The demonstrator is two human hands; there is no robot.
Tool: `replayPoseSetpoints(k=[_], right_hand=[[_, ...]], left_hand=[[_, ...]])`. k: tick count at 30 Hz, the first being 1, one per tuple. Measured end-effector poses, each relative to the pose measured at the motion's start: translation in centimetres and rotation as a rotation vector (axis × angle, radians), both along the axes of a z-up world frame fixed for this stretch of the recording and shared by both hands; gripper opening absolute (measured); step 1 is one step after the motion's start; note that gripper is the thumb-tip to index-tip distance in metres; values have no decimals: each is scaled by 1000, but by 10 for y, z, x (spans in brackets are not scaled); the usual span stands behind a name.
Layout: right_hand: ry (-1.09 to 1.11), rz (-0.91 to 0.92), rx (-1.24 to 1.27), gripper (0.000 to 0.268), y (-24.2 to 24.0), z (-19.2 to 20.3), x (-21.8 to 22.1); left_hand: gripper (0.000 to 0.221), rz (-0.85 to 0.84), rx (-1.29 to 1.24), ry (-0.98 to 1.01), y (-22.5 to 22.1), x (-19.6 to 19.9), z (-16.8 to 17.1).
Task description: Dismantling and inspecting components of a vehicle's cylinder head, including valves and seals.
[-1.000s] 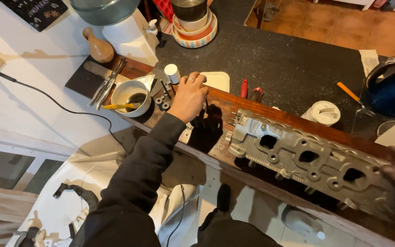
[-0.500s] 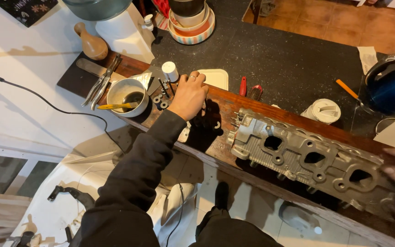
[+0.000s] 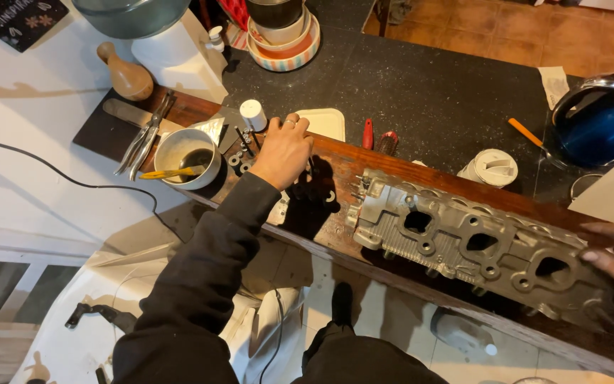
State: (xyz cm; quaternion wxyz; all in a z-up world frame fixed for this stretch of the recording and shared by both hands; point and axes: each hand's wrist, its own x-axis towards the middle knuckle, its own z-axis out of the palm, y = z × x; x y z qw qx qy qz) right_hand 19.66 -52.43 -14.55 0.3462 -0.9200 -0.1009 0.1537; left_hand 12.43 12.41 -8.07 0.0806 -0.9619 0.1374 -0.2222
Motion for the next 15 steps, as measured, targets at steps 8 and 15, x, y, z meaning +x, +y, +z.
replayPoseSetpoints(k=[8, 15], right_hand=[[-177, 45, -246, 49, 55, 106, -49], [-12, 265, -675, 62, 80, 157, -53]], left_hand=[[14, -58, 65, -7, 10, 4, 4], [18, -24, 115, 0, -12, -19, 49]])
